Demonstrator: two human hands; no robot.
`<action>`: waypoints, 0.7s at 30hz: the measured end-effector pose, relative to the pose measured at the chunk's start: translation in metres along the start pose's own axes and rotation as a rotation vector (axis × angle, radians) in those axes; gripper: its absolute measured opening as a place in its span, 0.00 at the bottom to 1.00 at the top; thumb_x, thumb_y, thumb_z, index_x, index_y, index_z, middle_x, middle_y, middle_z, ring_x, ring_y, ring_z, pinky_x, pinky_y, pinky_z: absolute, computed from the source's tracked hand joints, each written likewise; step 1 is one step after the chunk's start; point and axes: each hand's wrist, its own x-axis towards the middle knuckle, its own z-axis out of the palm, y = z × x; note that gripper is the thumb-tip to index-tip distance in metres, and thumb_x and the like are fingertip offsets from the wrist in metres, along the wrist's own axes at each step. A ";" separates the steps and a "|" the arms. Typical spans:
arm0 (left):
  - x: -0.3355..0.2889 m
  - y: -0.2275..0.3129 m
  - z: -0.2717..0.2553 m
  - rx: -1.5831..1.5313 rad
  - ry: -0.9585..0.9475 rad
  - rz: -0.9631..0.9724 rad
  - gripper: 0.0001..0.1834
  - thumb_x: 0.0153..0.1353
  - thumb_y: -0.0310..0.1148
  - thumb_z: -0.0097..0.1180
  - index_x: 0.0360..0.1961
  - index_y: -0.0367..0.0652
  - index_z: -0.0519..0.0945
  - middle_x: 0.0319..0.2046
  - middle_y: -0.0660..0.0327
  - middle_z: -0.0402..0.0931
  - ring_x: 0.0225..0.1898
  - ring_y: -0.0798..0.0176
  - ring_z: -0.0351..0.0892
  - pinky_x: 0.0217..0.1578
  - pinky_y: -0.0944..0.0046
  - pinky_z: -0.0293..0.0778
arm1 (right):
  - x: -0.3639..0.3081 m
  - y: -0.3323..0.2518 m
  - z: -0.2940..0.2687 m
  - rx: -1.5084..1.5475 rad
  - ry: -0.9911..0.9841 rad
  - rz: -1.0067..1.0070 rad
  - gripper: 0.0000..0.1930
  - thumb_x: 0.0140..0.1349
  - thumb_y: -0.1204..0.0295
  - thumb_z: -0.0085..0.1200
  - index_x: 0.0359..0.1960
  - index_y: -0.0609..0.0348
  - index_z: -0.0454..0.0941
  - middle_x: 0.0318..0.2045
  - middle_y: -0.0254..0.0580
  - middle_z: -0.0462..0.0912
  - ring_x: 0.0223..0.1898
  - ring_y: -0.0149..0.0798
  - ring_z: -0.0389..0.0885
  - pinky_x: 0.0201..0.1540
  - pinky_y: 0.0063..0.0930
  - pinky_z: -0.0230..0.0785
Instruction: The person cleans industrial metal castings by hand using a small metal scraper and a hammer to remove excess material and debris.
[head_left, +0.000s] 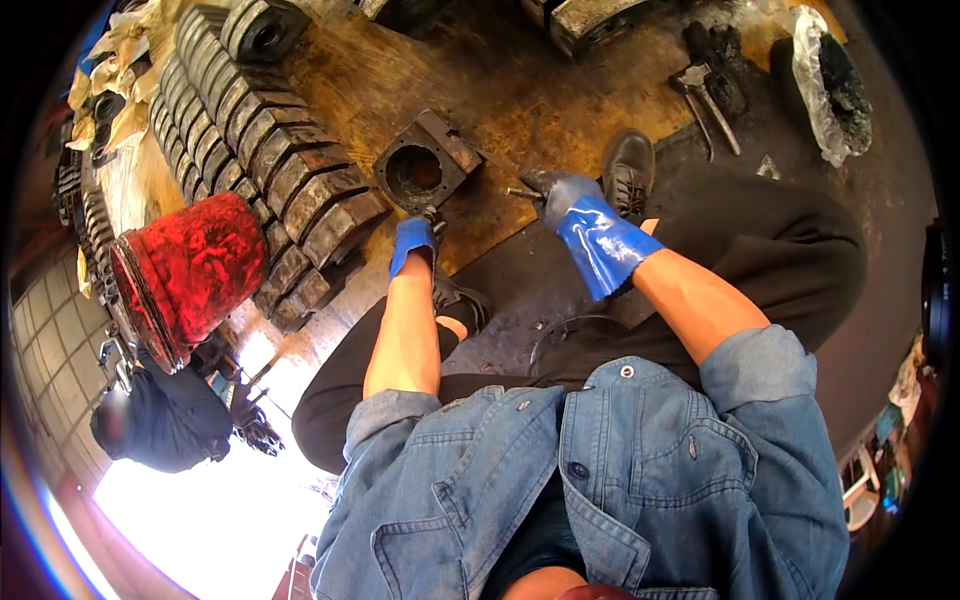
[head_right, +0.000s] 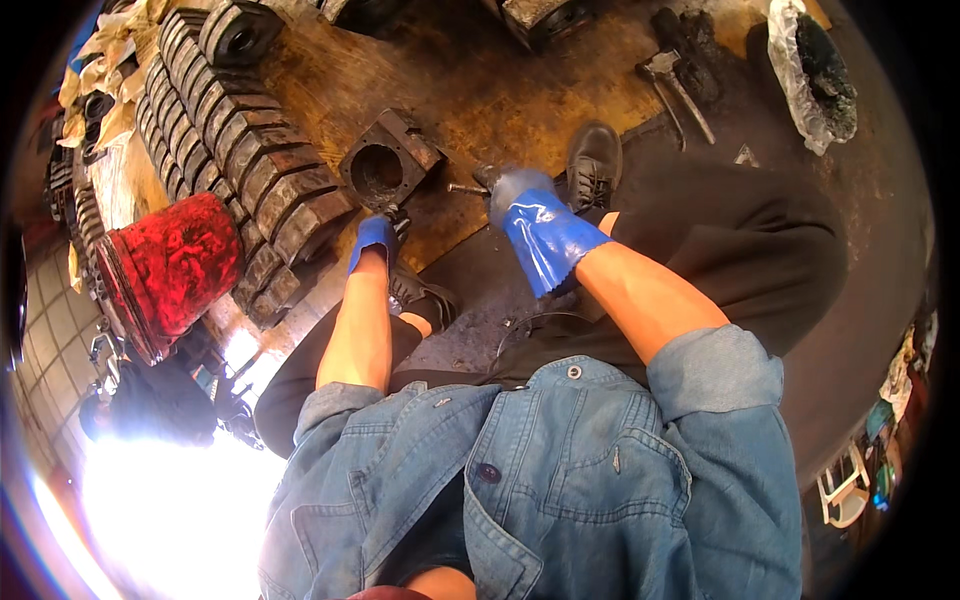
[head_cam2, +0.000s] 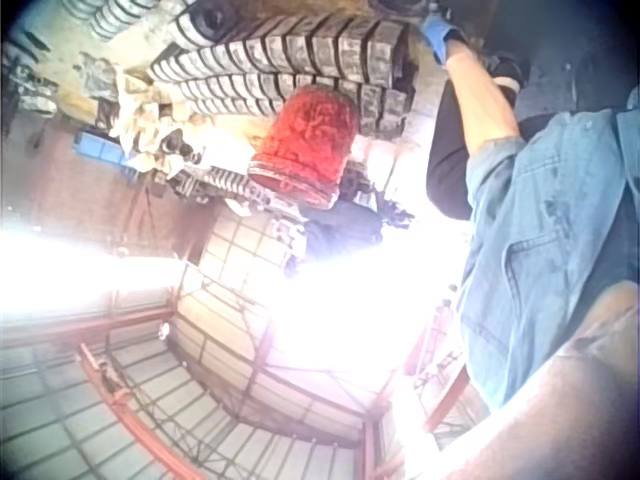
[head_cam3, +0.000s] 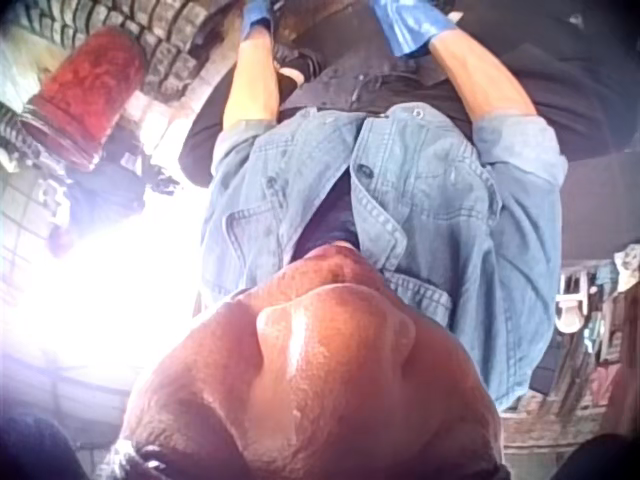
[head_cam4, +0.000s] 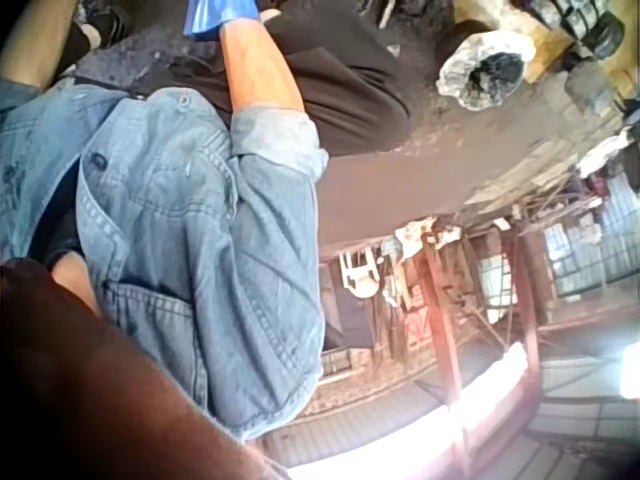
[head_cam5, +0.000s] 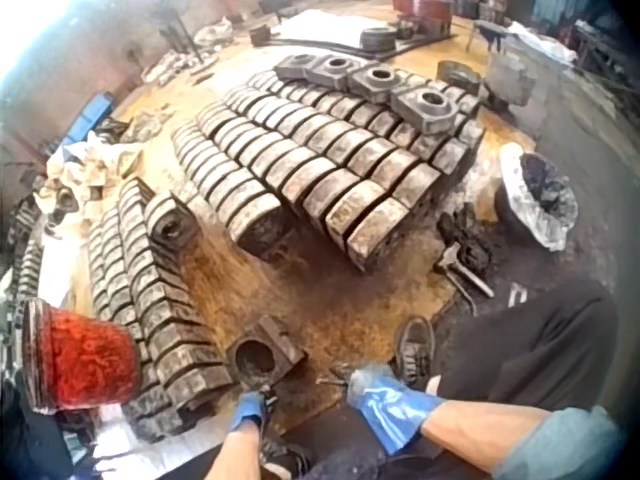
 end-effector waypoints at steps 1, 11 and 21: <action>0.003 0.003 0.002 -0.102 0.043 -0.084 0.07 0.60 0.34 0.57 0.34 0.41 0.81 0.30 0.61 0.81 0.27 0.66 0.79 0.23 0.66 0.68 | 0.000 0.003 0.004 0.058 0.061 -0.024 0.13 0.52 0.65 0.53 0.37 0.51 0.84 0.38 0.47 0.84 0.42 0.49 0.82 0.45 0.39 0.75; -0.006 0.011 -0.008 -0.289 0.061 -0.075 0.06 0.58 0.32 0.59 0.29 0.41 0.79 0.24 0.59 0.79 0.23 0.62 0.78 0.20 0.64 0.66 | -0.025 -0.006 -0.012 0.199 0.142 -0.146 0.22 0.54 0.72 0.47 0.52 0.37 0.74 0.35 0.48 0.83 0.38 0.53 0.82 0.40 0.45 0.75; 0.022 -0.020 -0.033 0.087 -0.129 0.541 0.04 0.60 0.31 0.58 0.35 0.44 0.78 0.29 0.60 0.80 0.27 0.61 0.80 0.26 0.63 0.70 | -0.008 -0.008 0.012 0.410 0.109 -0.141 0.23 0.50 0.77 0.50 0.52 0.50 0.78 0.48 0.47 0.80 0.46 0.49 0.80 0.46 0.35 0.75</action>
